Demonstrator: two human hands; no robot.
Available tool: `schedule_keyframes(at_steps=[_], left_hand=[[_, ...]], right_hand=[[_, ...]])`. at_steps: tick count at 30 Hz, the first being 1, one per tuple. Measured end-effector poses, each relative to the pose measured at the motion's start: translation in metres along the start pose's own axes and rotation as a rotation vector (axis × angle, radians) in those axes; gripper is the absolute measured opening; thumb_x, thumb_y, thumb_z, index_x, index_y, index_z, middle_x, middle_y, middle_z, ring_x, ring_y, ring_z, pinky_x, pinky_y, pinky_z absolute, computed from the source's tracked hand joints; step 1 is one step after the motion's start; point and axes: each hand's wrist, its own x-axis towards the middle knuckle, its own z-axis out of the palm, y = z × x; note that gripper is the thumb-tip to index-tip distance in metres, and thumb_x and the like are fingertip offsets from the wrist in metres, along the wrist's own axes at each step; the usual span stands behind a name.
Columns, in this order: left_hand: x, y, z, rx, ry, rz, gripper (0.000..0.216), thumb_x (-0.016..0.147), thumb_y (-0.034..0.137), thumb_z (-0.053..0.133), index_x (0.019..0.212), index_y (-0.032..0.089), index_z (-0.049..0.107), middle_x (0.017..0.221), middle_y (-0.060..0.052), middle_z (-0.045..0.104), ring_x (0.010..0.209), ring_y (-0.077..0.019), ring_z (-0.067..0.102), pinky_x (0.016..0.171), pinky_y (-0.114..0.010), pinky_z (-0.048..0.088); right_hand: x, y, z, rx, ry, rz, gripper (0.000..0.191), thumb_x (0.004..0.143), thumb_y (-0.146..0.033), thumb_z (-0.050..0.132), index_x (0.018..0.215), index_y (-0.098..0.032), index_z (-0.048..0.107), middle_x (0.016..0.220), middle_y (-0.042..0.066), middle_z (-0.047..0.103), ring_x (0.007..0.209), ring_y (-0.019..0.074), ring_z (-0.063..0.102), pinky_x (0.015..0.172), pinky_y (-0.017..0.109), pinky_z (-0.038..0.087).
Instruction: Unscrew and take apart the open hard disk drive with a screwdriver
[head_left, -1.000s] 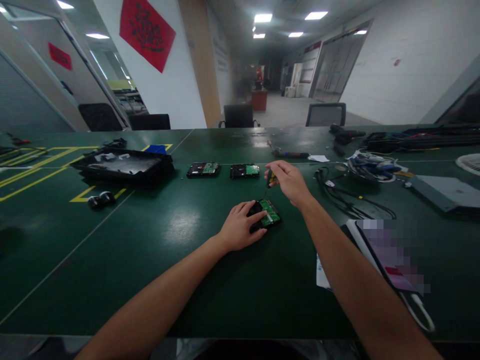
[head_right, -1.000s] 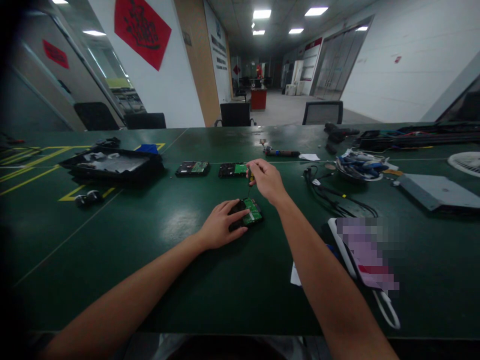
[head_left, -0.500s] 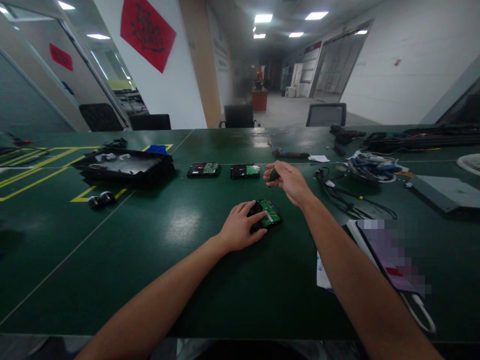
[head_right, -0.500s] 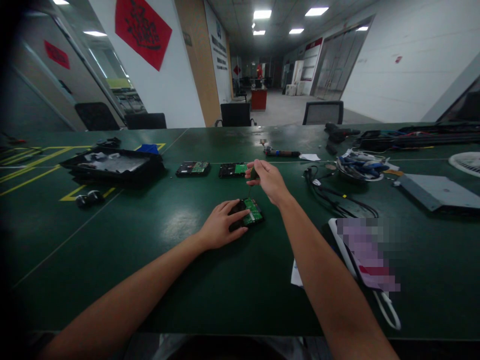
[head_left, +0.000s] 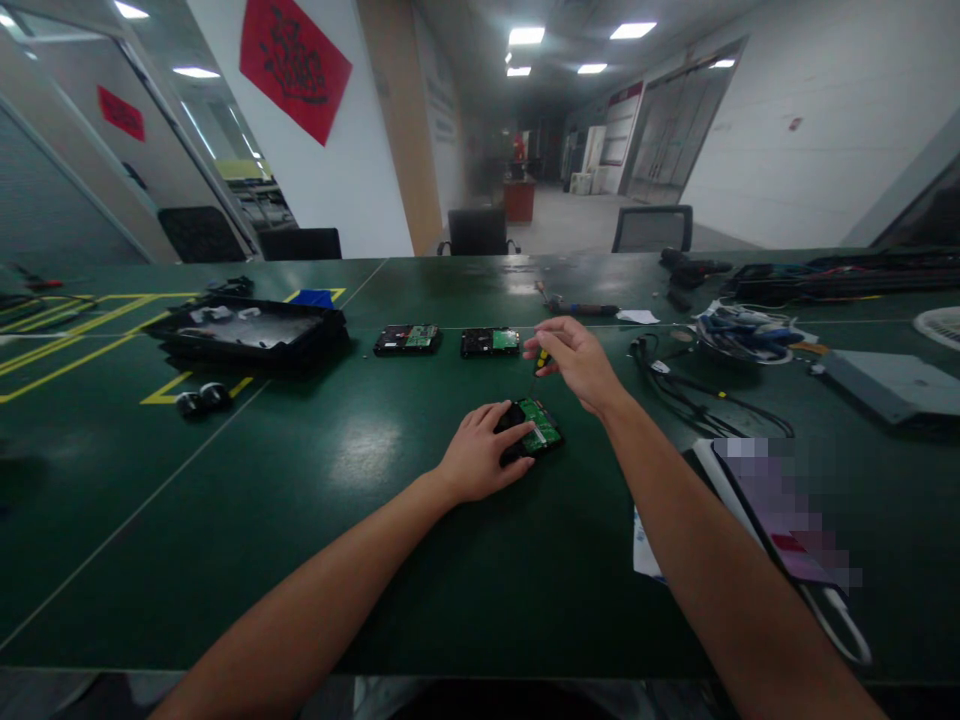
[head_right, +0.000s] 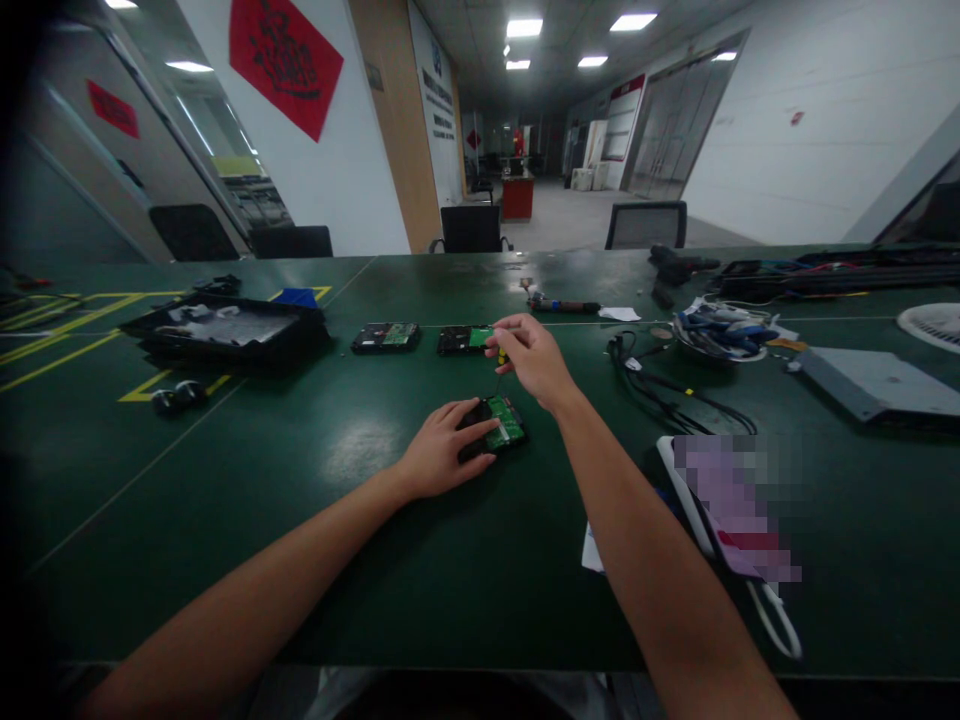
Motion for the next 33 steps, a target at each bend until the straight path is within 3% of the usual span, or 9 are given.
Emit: schedule_keyframes(at_steps=[7, 10, 15, 17, 20, 23, 27, 30, 33], left_hand=[[0.0004, 0.0009, -0.0008, -0.005, -0.001, -0.004, 0.058, 0.092, 0.056, 0.06, 0.144, 0.032, 0.058, 0.159, -0.013, 0.039, 0.141, -0.0375, 0.041, 0.113, -0.056, 0.039], [0.0005, 0.0007, -0.0014, -0.002, -0.003, -0.003, 0.058, 0.092, 0.056, 0.06, 0.145, 0.033, 0.058, 0.159, -0.013, 0.039, 0.141, -0.0374, 0.041, 0.113, -0.057, 0.038], [0.0004, 0.0004, -0.0005, -0.004, -0.007, -0.009, 0.058, 0.091, 0.056, 0.061, 0.145, 0.034, 0.057, 0.16, -0.012, 0.038, 0.142, -0.0381, 0.04, 0.113, -0.059, 0.038], [0.0004, 0.0005, -0.0005, -0.007, -0.009, -0.011, 0.058, 0.091, 0.055, 0.061, 0.145, 0.034, 0.057, 0.16, -0.011, 0.039, 0.142, -0.0381, 0.04, 0.113, -0.059, 0.038], [0.0004, 0.0006, -0.0013, -0.011, -0.014, -0.009, 0.058, 0.092, 0.056, 0.061, 0.145, 0.034, 0.057, 0.16, -0.011, 0.039, 0.142, -0.0379, 0.04, 0.114, -0.06, 0.037], [0.0006, 0.0003, -0.0016, -0.009, -0.014, -0.005, 0.058, 0.092, 0.056, 0.06, 0.145, 0.033, 0.057, 0.16, -0.011, 0.039, 0.142, -0.0378, 0.04, 0.114, -0.059, 0.037], [0.0005, -0.0007, 0.0, -0.007, -0.005, -0.001, 0.059, 0.091, 0.056, 0.061, 0.145, 0.033, 0.058, 0.159, -0.012, 0.039, 0.141, -0.0377, 0.041, 0.113, -0.058, 0.039], [0.0002, -0.0011, 0.0009, -0.008, 0.001, 0.0, 0.058, 0.091, 0.056, 0.062, 0.144, 0.033, 0.059, 0.158, -0.013, 0.04, 0.14, -0.0377, 0.042, 0.113, -0.058, 0.038], [0.0002, -0.0004, 0.0001, -0.011, 0.003, 0.0, 0.057, 0.091, 0.055, 0.061, 0.144, 0.032, 0.059, 0.158, -0.013, 0.04, 0.141, -0.0376, 0.041, 0.113, -0.058, 0.038]], right_hand=[[-0.0018, -0.0033, -0.0017, 0.113, -0.059, 0.044, 0.029, 0.095, -0.047, 0.061, 0.107, -0.022, 0.069, 0.098, 0.005, 0.069, 0.094, 0.0176, 0.067, 0.081, 0.033, 0.062], [-0.0013, -0.0027, -0.0031, 0.059, -0.049, 0.029, 0.03, 0.092, -0.047, 0.064, 0.11, -0.024, 0.068, 0.096, 0.003, 0.067, 0.092, 0.0178, 0.066, 0.075, 0.032, 0.062], [-0.001, 0.0004, -0.0016, -0.159, 0.018, -0.024, 0.026, 0.084, -0.044, 0.073, 0.089, -0.02, 0.063, 0.081, 0.001, 0.065, 0.073, 0.0142, 0.061, 0.057, 0.024, 0.054], [-0.0015, 0.0002, -0.0002, -0.187, 0.035, -0.004, 0.024, 0.085, -0.04, 0.071, 0.087, -0.02, 0.059, 0.084, 0.003, 0.069, 0.074, 0.0149, 0.064, 0.055, 0.023, 0.052], [-0.0024, -0.0022, 0.0012, -0.156, -0.044, 0.039, 0.018, 0.093, -0.038, 0.061, 0.091, -0.02, 0.059, 0.098, 0.007, 0.073, 0.084, 0.0179, 0.07, 0.052, 0.022, 0.048], [-0.003, -0.0047, 0.0015, -0.142, -0.125, 0.049, 0.027, 0.098, -0.046, 0.053, 0.097, -0.02, 0.063, 0.1, 0.009, 0.074, 0.09, 0.02, 0.071, 0.053, 0.022, 0.05], [-0.004, -0.006, 0.0021, -0.074, -0.129, 0.083, 0.038, 0.099, -0.054, 0.048, 0.101, -0.02, 0.066, 0.094, 0.009, 0.072, 0.089, 0.0201, 0.069, 0.067, 0.029, 0.058], [-0.0051, -0.0067, 0.0028, -0.021, -0.149, 0.1, 0.038, 0.101, -0.05, 0.045, 0.105, -0.02, 0.067, 0.095, 0.009, 0.071, 0.09, 0.0198, 0.068, 0.076, 0.034, 0.061], [-0.0054, -0.0062, 0.0024, -0.14, -0.185, 0.048, 0.033, 0.097, -0.05, 0.053, 0.097, -0.02, 0.067, 0.095, 0.007, 0.07, 0.089, 0.0192, 0.067, 0.07, 0.03, 0.059]])
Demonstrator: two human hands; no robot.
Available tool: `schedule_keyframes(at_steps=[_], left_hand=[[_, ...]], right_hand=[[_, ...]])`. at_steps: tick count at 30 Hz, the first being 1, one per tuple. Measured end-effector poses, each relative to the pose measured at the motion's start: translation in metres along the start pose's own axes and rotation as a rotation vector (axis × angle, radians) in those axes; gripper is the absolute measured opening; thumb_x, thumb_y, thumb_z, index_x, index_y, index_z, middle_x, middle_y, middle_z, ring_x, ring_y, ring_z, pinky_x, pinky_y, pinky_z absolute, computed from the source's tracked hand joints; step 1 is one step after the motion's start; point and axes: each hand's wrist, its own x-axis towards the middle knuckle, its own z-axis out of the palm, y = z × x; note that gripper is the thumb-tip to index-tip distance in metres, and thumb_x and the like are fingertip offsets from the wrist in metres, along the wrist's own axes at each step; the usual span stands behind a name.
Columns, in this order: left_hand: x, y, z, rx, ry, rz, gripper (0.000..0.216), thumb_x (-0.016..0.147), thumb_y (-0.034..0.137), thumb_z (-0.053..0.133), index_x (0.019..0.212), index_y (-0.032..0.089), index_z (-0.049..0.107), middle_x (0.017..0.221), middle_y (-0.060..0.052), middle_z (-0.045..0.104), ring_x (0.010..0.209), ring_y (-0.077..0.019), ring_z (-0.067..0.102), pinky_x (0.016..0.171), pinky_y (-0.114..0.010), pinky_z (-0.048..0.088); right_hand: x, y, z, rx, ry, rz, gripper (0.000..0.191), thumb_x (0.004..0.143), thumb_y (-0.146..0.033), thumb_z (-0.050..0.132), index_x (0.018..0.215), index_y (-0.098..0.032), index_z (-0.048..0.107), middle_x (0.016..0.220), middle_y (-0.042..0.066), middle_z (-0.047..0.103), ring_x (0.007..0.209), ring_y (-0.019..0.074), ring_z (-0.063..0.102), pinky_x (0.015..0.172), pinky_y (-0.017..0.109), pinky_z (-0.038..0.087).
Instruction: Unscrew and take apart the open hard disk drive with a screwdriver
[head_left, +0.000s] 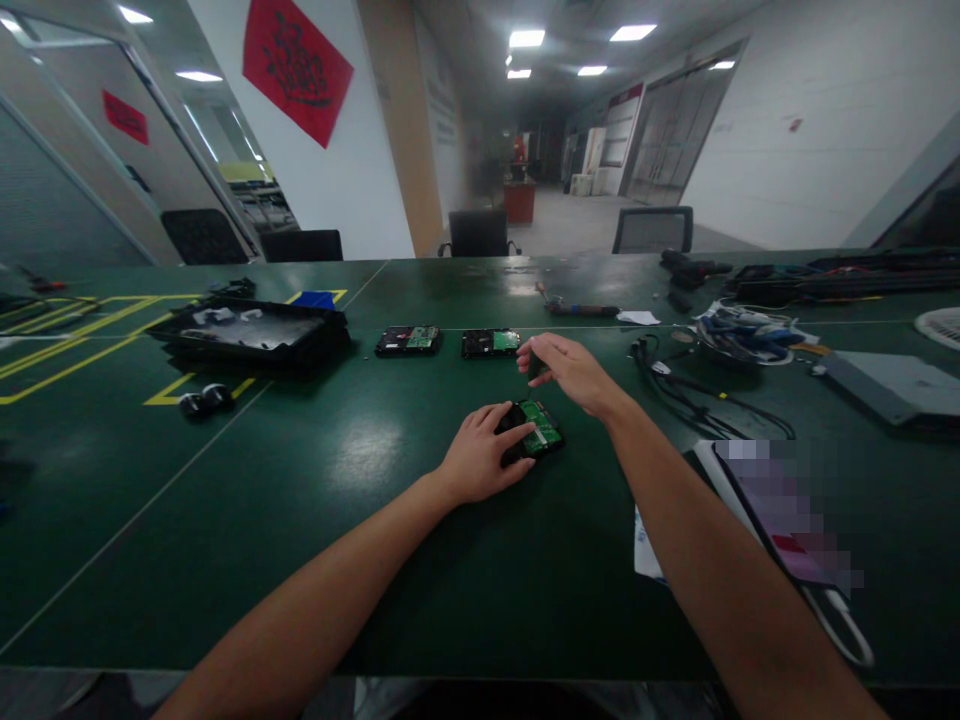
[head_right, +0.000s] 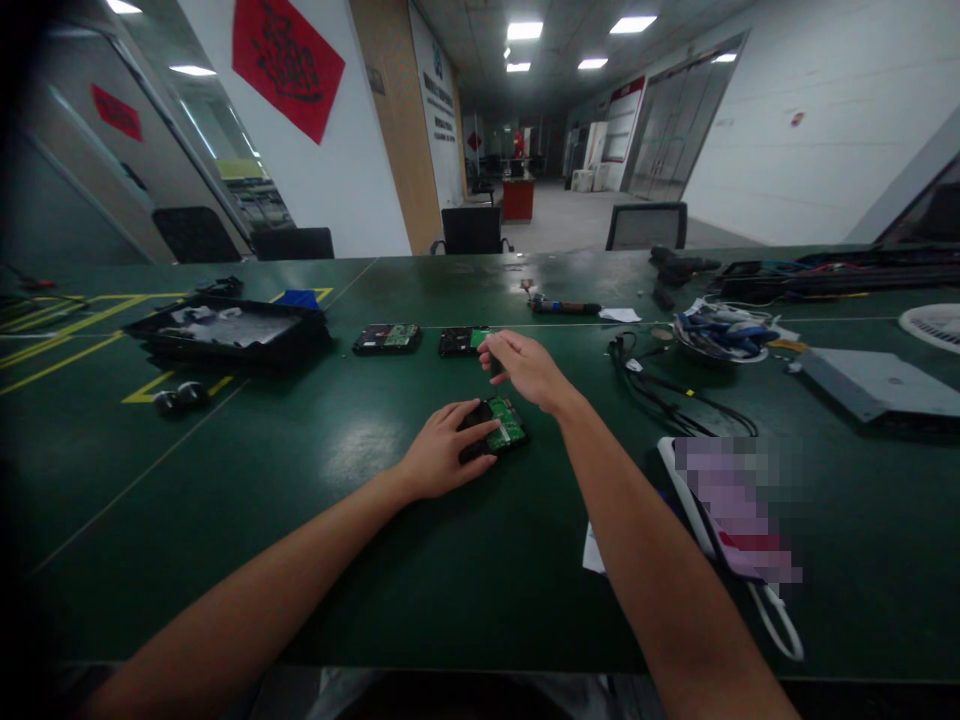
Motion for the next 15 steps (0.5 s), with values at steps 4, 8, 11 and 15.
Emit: schedule_keyframes(at_steps=[4, 8, 11, 15], left_hand=[[0.0004, 0.0008, -0.0012, 0.002, 0.001, -0.002, 0.057, 0.091, 0.055, 0.061, 0.144, 0.033, 0.059, 0.158, -0.012, 0.04, 0.141, -0.0372, 0.041, 0.114, -0.057, 0.037], [0.0007, 0.0006, -0.0008, 0.007, 0.001, -0.001, 0.057, 0.091, 0.056, 0.061, 0.144, 0.033, 0.059, 0.158, -0.012, 0.041, 0.141, -0.0369, 0.041, 0.114, -0.057, 0.037], [0.0006, 0.0009, -0.001, 0.005, -0.003, -0.001, 0.057, 0.091, 0.056, 0.06, 0.144, 0.033, 0.059, 0.158, -0.012, 0.04, 0.142, -0.0368, 0.041, 0.114, -0.057, 0.037], [0.0007, 0.0017, -0.0025, -0.005, -0.01, -0.008, 0.057, 0.091, 0.056, 0.061, 0.143, 0.033, 0.059, 0.159, -0.011, 0.04, 0.142, -0.0372, 0.04, 0.114, -0.058, 0.037]], right_hand=[[0.0014, 0.0053, -0.0015, -0.217, 0.092, -0.024, 0.031, 0.089, -0.05, 0.066, 0.087, -0.02, 0.064, 0.086, 0.004, 0.07, 0.074, 0.0161, 0.063, 0.062, 0.027, 0.056], [0.0032, 0.0083, -0.0002, -0.218, 0.111, -0.041, 0.028, 0.097, -0.046, 0.053, 0.092, -0.021, 0.064, 0.095, 0.006, 0.074, 0.077, 0.0166, 0.067, 0.053, 0.024, 0.052], [0.0034, 0.0077, 0.0023, -0.193, 0.137, -0.084, 0.032, 0.1, -0.05, 0.047, 0.095, -0.022, 0.062, 0.096, 0.007, 0.074, 0.087, 0.0189, 0.07, 0.054, 0.024, 0.054], [0.0007, 0.0075, 0.0044, -0.289, 0.201, -0.077, 0.026, 0.096, -0.047, 0.057, 0.108, -0.024, 0.06, 0.092, 0.005, 0.073, 0.077, 0.0189, 0.07, 0.059, 0.029, 0.058]])
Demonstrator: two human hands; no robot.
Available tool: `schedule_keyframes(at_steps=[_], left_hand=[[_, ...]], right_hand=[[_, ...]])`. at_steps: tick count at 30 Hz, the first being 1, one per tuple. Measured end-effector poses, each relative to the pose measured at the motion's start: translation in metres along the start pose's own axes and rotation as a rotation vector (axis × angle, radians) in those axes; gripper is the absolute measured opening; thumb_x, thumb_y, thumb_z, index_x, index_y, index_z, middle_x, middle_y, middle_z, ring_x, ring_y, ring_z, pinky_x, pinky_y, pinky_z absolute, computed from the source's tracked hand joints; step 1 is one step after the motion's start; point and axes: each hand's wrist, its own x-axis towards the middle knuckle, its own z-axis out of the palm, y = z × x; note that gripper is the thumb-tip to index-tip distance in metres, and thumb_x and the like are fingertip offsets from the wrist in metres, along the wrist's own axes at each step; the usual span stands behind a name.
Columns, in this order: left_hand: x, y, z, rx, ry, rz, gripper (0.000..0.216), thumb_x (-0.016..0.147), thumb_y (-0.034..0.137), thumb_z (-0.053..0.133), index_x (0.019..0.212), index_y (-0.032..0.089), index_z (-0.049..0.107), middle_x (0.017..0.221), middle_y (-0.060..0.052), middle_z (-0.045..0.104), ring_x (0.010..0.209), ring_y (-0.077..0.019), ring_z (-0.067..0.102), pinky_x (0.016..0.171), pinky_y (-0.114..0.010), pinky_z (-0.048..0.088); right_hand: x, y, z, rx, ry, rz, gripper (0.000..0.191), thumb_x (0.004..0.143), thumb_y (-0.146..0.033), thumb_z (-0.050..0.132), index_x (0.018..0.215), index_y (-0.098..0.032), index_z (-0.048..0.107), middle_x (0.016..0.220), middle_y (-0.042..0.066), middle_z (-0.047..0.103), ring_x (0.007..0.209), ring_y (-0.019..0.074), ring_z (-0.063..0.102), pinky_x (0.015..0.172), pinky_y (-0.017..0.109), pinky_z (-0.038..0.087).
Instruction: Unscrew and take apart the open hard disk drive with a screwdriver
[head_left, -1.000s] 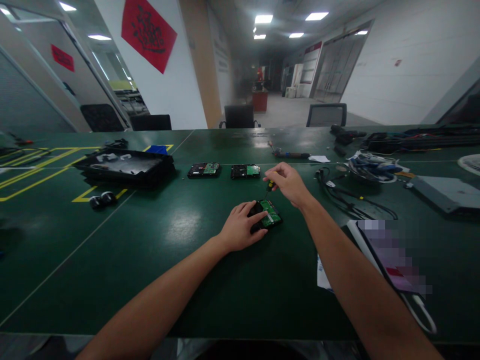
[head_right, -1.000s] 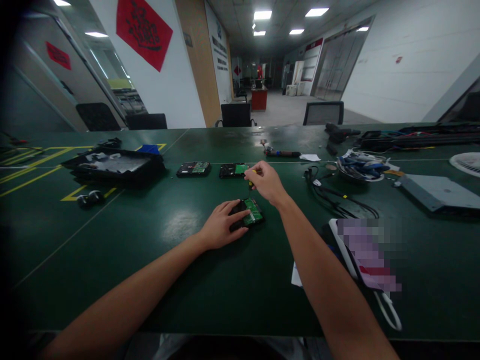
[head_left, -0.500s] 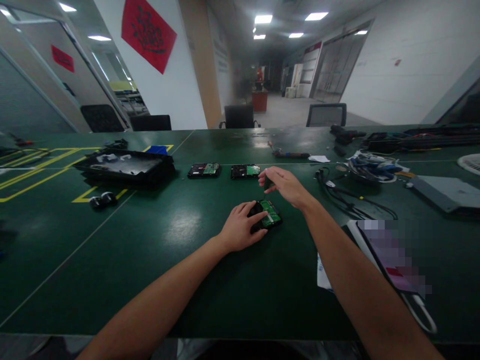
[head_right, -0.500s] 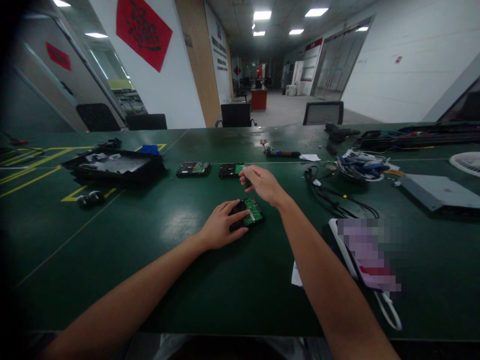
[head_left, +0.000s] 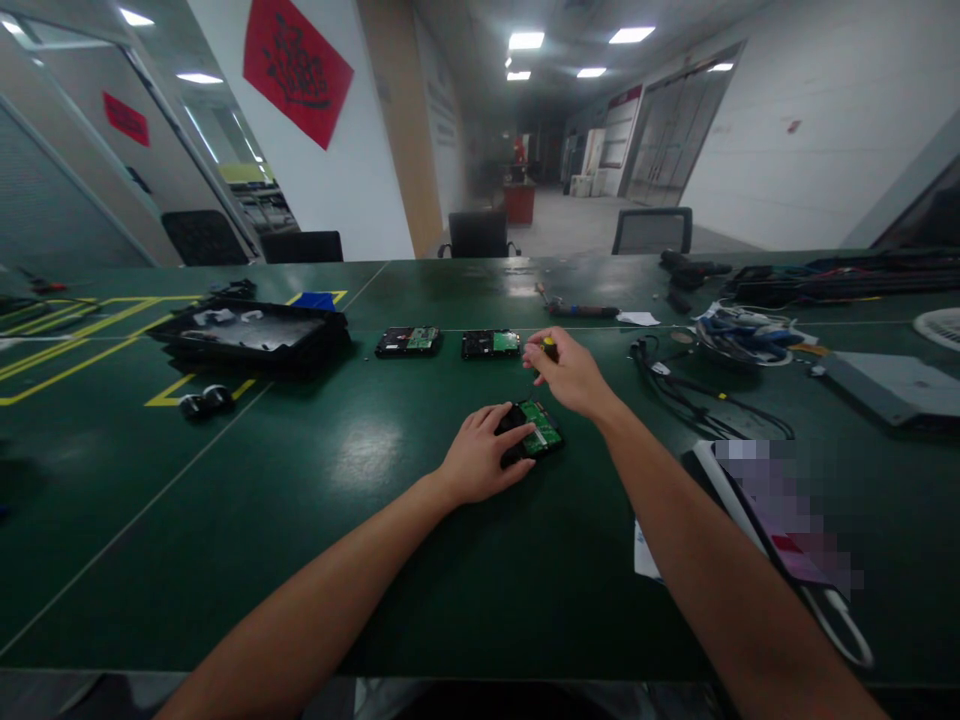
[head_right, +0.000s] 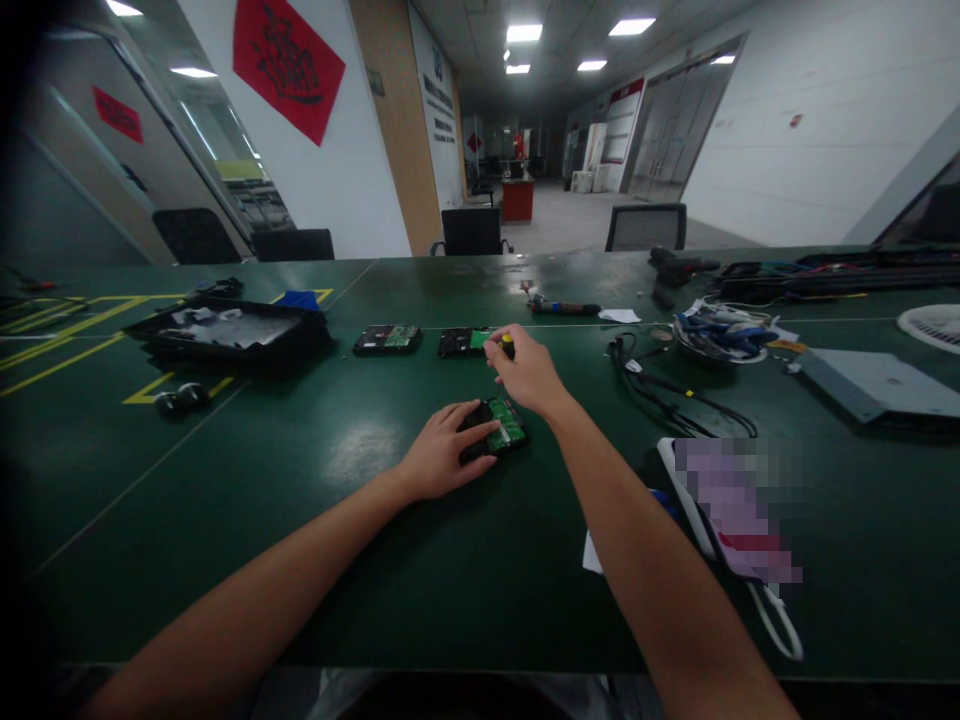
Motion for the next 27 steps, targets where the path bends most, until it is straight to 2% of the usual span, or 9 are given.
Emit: schedule_keyframes(at_steps=[3, 6, 11, 16, 20, 22, 27], left_hand=[[0.0, 0.0, 0.0, -0.01, -0.002, -0.001, 0.057, 0.091, 0.055, 0.062, 0.143, 0.033, 0.059, 0.159, -0.011, 0.04, 0.142, -0.0371, 0.04, 0.115, -0.058, 0.037], [0.0, 0.0, 0.0, -0.008, -0.001, 0.0, 0.056, 0.091, 0.054, 0.062, 0.143, 0.033, 0.059, 0.159, -0.011, 0.04, 0.142, -0.0372, 0.04, 0.115, -0.058, 0.036], [0.0, 0.0, 0.002, -0.001, -0.007, -0.002, 0.057, 0.091, 0.057, 0.06, 0.144, 0.033, 0.059, 0.159, -0.011, 0.039, 0.142, -0.0375, 0.04, 0.115, -0.059, 0.036], [0.0, -0.001, 0.002, 0.004, 0.001, 0.003, 0.057, 0.091, 0.056, 0.061, 0.144, 0.033, 0.059, 0.159, -0.012, 0.039, 0.143, -0.037, 0.039, 0.116, -0.058, 0.035], [0.001, -0.001, 0.0, 0.002, -0.014, 0.002, 0.058, 0.092, 0.056, 0.06, 0.145, 0.033, 0.058, 0.161, -0.011, 0.037, 0.143, -0.0371, 0.039, 0.115, -0.057, 0.037], [0.0, 0.0, -0.004, 0.006, -0.036, 0.005, 0.058, 0.093, 0.057, 0.058, 0.145, 0.033, 0.057, 0.161, -0.012, 0.037, 0.143, -0.0372, 0.039, 0.114, -0.057, 0.037], [-0.008, -0.005, -0.016, 0.018, -0.077, -0.036, 0.064, 0.093, 0.056, 0.058, 0.152, 0.033, 0.047, 0.16, -0.012, 0.04, 0.144, -0.0374, 0.039, 0.113, -0.058, 0.039]], right_hand=[[-0.003, -0.001, -0.001, -0.089, -0.007, -0.003, 0.032, 0.092, -0.037, 0.064, 0.121, -0.025, 0.058, 0.094, 0.004, 0.072, 0.062, 0.0163, 0.068, 0.061, 0.033, 0.059], [-0.006, -0.003, -0.001, -0.148, 0.005, -0.04, 0.035, 0.09, -0.039, 0.066, 0.121, -0.025, 0.057, 0.096, 0.005, 0.07, 0.057, 0.0158, 0.065, 0.058, 0.034, 0.057], [-0.005, -0.006, 0.0, -0.206, 0.02, -0.076, 0.034, 0.088, -0.044, 0.069, 0.114, -0.024, 0.06, 0.094, 0.006, 0.067, 0.071, 0.0211, 0.066, 0.062, 0.036, 0.057], [-0.006, -0.016, -0.006, -0.106, 0.042, -0.088, 0.04, 0.086, -0.049, 0.07, 0.117, -0.026, 0.059, 0.093, 0.005, 0.067, 0.072, 0.0209, 0.066, 0.065, 0.037, 0.058], [-0.005, -0.022, -0.014, -0.068, 0.091, -0.096, 0.042, 0.086, -0.052, 0.069, 0.118, -0.027, 0.058, 0.1, 0.007, 0.069, 0.086, 0.0258, 0.069, 0.065, 0.037, 0.058], [-0.003, -0.02, -0.016, -0.077, 0.118, -0.084, 0.043, 0.086, -0.054, 0.069, 0.117, -0.026, 0.058, 0.099, 0.007, 0.07, 0.087, 0.0264, 0.07, 0.067, 0.038, 0.058], [0.003, 0.008, -0.016, -0.177, 0.213, 0.031, 0.039, 0.09, -0.055, 0.063, 0.112, -0.023, 0.059, 0.083, 0.004, 0.071, 0.068, 0.021, 0.07, 0.074, 0.039, 0.056]])
